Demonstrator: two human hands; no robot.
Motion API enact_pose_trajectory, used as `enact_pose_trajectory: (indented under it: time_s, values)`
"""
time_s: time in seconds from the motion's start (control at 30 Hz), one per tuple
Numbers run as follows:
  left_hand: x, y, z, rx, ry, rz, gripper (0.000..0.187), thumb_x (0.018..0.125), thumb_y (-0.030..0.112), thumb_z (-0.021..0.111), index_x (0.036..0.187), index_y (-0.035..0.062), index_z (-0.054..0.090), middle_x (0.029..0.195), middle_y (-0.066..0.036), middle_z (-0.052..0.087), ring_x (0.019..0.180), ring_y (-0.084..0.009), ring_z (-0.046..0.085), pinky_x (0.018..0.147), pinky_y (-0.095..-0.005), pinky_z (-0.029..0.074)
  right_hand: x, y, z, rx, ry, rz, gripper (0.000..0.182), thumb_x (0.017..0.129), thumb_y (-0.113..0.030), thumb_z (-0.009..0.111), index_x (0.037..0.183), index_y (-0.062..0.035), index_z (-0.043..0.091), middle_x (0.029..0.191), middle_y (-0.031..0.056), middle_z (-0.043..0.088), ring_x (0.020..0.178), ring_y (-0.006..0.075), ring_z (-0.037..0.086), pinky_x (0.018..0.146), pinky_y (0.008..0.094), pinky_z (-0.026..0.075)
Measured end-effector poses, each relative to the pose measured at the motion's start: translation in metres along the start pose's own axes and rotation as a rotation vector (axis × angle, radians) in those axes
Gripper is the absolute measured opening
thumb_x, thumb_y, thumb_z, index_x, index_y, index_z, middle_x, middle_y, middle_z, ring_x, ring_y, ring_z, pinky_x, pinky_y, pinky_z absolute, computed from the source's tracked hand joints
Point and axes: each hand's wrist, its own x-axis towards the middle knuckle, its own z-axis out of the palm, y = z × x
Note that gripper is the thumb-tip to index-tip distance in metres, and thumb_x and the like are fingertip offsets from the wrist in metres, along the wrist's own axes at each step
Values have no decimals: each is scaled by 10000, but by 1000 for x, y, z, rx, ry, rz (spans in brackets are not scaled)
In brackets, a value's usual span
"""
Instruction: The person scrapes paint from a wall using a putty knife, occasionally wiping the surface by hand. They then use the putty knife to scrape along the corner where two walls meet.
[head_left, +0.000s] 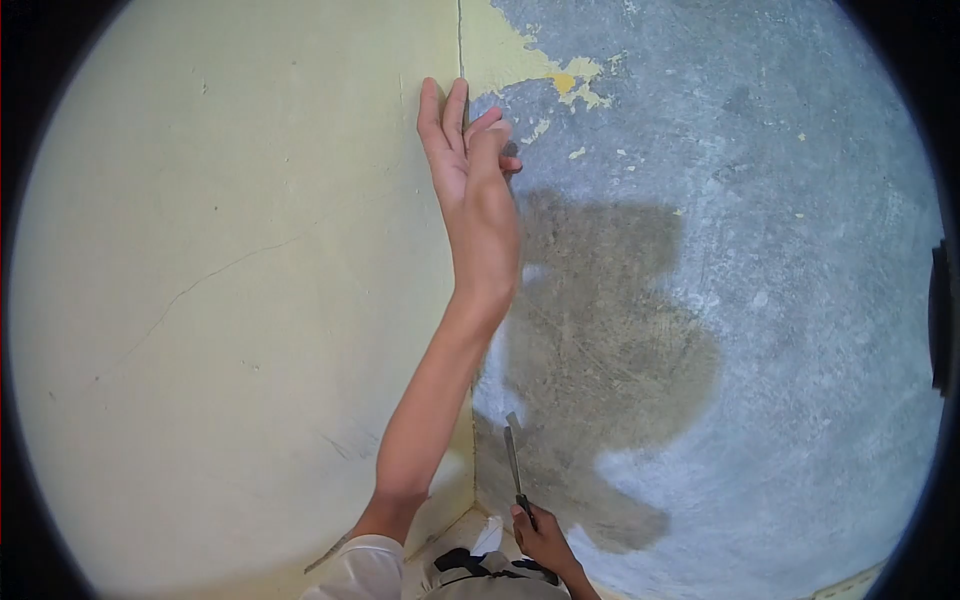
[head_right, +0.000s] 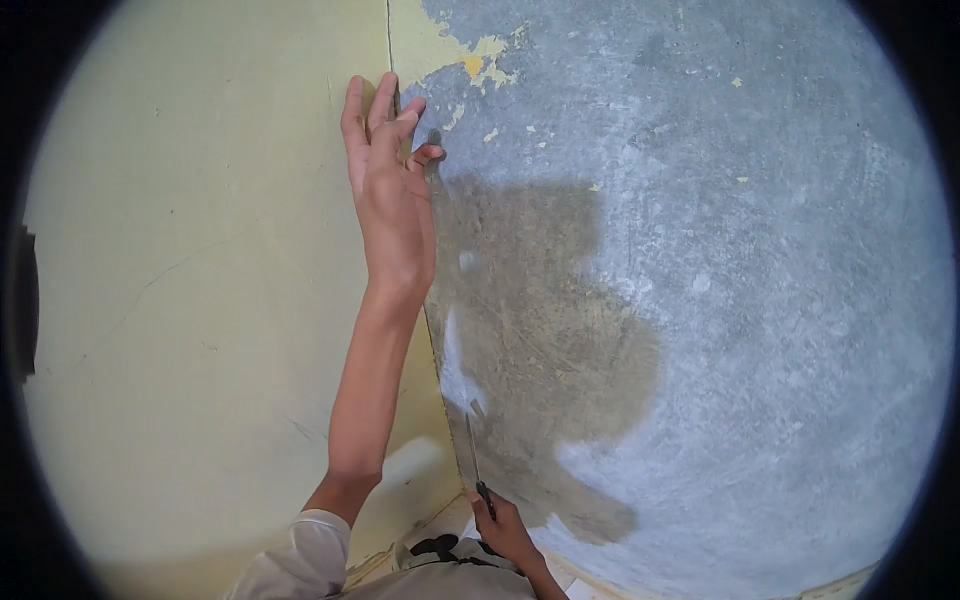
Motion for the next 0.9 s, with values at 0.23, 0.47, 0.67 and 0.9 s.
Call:
enact_pose_trajectory:
  time_s: [0.23, 0.47, 0.67, 0.9]
  values:
    - [3, 17, -5, -79, -97, -102, 701, 913, 184, 498, 1494, 39, 133, 1504, -149, 267, 1012, -208, 551, 814, -310, 454, -4, 32, -15, -149, -205, -8, 417, 1001, -392, 481, 797, -29, 505, 576, -23, 455, 513, 72, 441, 488, 262, 364]
    - [13, 13, -25, -115, -149, -127, 597, 947, 202, 449, 1478, 34, 232, 1477, -124, 329, 837, -171, 532, 737, -305, 461, -11, 30, -19, -142, -290, -144, 408, 985, -381, 496, 1015, 18, 580, 652, 146, 578, 574, 195, 543, 599, 355, 454]
    - [22, 26, -36, -388, -330, -291, 551, 965, 233, 405, 1465, 40, 274, 1420, -118, 419, 803, -140, 532, 681, -275, 432, -10, 45, -7, -182, -191, -335, 414, 974, -254, 515, 1262, 42, 540, 943, 209, 669, 815, 285, 635, 768, 371, 498]
    - [61, 51, -21, 1041, -365, 591, 511, 919, 116, 451, 1414, 22, 371, 1347, -186, 496, 1074, -258, 548, 902, -370, 446, -5, 6, -21, -245, -332, -195, 385, 963, -233, 527, 1250, 22, 549, 856, 192, 659, 689, 210, 589, 651, 362, 478]
